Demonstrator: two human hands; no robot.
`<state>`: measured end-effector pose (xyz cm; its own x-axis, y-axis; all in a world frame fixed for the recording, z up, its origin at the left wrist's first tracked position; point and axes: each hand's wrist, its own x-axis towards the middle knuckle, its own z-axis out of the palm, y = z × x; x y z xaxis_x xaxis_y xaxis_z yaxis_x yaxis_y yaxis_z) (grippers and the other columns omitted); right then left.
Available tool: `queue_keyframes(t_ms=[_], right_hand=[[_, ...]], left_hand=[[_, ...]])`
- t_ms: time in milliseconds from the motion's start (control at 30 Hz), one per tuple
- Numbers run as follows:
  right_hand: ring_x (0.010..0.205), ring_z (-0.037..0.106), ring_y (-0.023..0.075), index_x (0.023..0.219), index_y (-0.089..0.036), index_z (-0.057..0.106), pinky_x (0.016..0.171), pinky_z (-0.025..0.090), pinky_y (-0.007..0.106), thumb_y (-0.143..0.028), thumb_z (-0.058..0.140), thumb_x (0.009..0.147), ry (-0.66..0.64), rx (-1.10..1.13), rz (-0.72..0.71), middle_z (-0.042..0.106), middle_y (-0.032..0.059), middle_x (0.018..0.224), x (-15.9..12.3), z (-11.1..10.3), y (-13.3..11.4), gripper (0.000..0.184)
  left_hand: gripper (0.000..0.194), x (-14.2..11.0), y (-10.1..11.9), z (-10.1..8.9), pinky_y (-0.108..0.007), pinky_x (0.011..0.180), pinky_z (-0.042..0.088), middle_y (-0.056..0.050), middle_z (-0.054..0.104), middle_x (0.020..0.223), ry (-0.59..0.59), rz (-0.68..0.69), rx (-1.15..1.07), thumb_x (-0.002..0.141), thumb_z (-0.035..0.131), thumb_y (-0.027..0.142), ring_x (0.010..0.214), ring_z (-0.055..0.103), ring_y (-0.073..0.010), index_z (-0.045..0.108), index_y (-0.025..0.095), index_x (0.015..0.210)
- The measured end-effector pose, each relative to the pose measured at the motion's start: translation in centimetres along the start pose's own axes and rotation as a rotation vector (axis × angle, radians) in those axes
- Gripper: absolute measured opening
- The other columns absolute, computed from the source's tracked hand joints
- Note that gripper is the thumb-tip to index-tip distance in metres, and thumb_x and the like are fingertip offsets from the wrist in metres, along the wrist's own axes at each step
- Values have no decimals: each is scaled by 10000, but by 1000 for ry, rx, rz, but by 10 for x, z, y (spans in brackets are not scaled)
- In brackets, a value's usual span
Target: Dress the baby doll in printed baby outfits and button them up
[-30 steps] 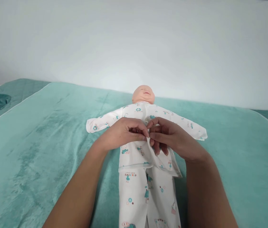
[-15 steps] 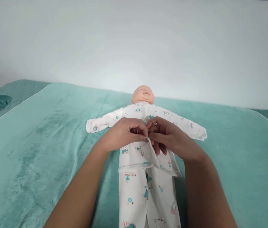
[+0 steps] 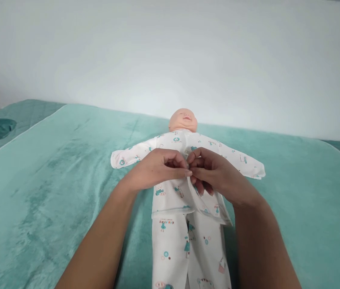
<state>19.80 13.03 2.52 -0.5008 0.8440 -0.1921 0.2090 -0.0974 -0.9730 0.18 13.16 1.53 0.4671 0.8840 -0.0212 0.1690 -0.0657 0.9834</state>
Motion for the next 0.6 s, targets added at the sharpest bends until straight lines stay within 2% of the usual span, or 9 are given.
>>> queue_keyframes(t_ms=[200, 433, 600], right_hand=[[491, 587, 80, 920, -216, 519, 374, 348, 151, -132, 496, 835, 8, -7, 4, 588, -56, 654, -1, 1, -3, 122], [512, 595, 84, 954, -221, 527, 390, 366, 163, -211, 550, 876, -19, -5, -23, 594, -52, 684, -4, -3, -1, 82], [517, 579, 83, 964, -226, 521, 398, 376, 158, -252, 598, 874, -41, -37, -29, 564, -65, 632, -5, -4, 0, 121]], left_hand=[[155, 0, 0, 2, -222, 577, 379, 32, 550, 723, 7, -16, -17, 775, 664, 276, 676, 491, -94, 538, 187, 792], [112, -2, 6, 5, -230, 583, 367, 36, 516, 739, 26, -40, -3, 771, 610, 212, 689, 483, -97, 502, 193, 790], [121, -3, 9, 6, -231, 596, 366, 40, 492, 740, 30, -43, 8, 765, 607, 218, 697, 468, -97, 489, 194, 774]])
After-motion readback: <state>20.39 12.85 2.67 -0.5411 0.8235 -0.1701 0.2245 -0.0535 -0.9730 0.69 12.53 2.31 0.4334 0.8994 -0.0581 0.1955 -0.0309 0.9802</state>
